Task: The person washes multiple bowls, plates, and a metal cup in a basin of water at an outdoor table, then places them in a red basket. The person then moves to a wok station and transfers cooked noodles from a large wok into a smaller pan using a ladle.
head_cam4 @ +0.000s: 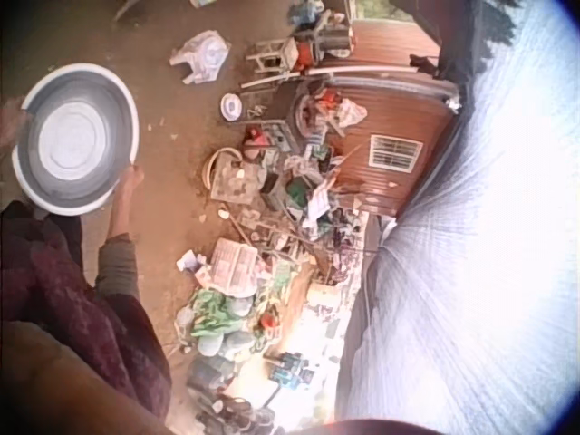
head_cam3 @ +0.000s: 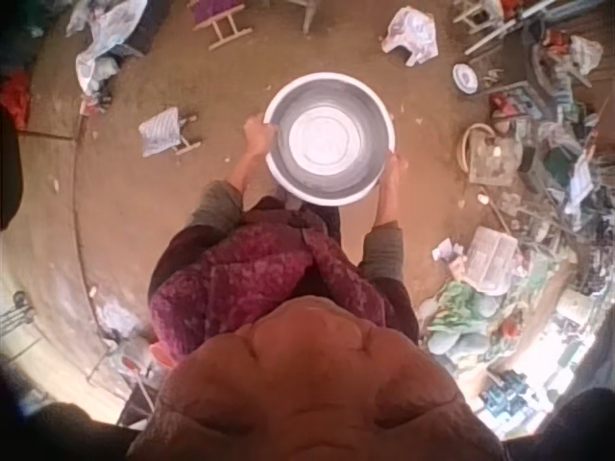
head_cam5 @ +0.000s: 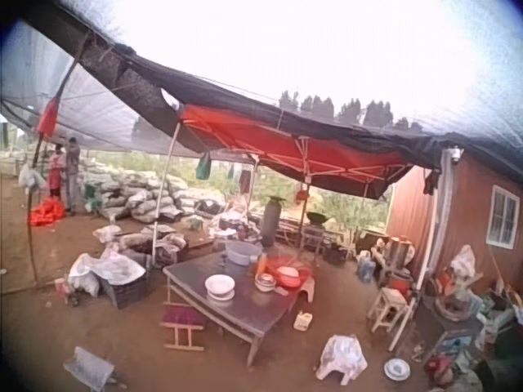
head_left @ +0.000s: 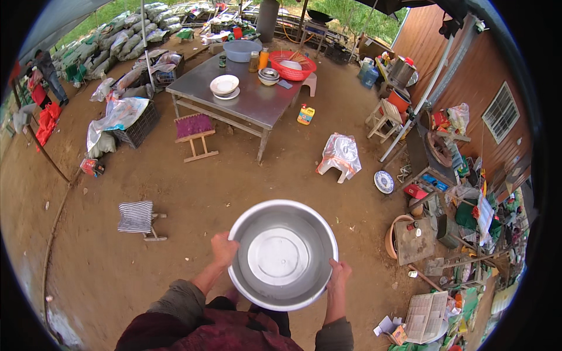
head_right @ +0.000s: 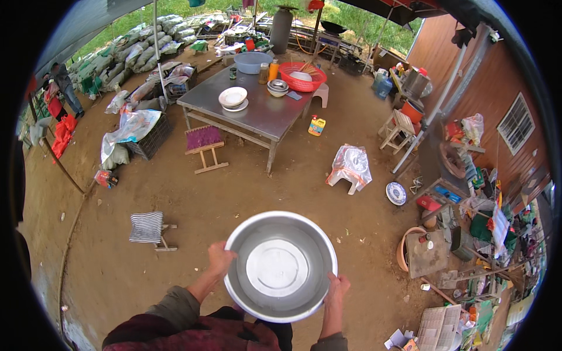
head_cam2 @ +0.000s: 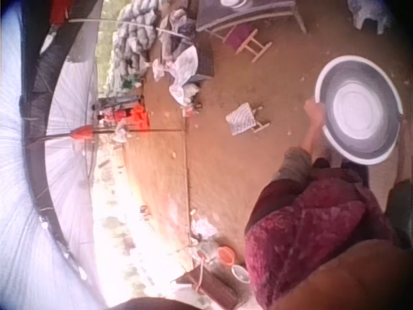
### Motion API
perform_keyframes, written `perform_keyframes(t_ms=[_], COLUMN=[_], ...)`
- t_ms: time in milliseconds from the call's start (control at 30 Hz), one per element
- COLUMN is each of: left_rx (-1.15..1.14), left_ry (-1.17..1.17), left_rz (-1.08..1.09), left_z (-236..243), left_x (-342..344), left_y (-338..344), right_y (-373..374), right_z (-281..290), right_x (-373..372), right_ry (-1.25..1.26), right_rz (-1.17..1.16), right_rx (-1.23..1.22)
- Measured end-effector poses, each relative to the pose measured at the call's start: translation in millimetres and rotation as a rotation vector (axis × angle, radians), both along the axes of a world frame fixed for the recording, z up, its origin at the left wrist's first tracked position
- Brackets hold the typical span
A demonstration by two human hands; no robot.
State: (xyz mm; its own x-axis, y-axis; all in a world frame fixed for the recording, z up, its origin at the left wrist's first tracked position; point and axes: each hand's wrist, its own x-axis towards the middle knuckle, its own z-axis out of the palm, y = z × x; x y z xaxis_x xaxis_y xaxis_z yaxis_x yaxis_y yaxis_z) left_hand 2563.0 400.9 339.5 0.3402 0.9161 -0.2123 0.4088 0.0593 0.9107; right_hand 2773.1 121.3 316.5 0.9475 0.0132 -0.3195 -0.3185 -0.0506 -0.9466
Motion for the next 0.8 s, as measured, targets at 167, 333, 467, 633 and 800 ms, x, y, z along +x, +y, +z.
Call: perform_keyframes(t_ms=[167,333,467,633,800], left_rx=[-0.083,-0.188,-0.173,-0.198,-0.066], left_ry=[-0.108,-0.291,-0.206,-0.312,-0.149], left_rz=[0.135,0.270,0.364,0.384,0.468], left_z=[-6.1,-29.4,-42.2,-72.3,-107.7], left_x=[134.6,252.8,334.4,430.0,515.8], left_y=[78.8,149.3,219.1,322.1,427.6], right_y=[104.5,209.4,305.4,424.0,544.0], right_z=[4.1,-8.4,-10.4,-51.5,-92.8], right_x=[169.0,317.7,423.6,535.4,624.2], right_ry=[-0.052,-0.116,-0.121,-0.184,-0.186], right_rz=[0.149,0.284,0.351,0.410,0.488], right_rx=[-0.051,-0.151,-0.262,-0.277,-0.289])
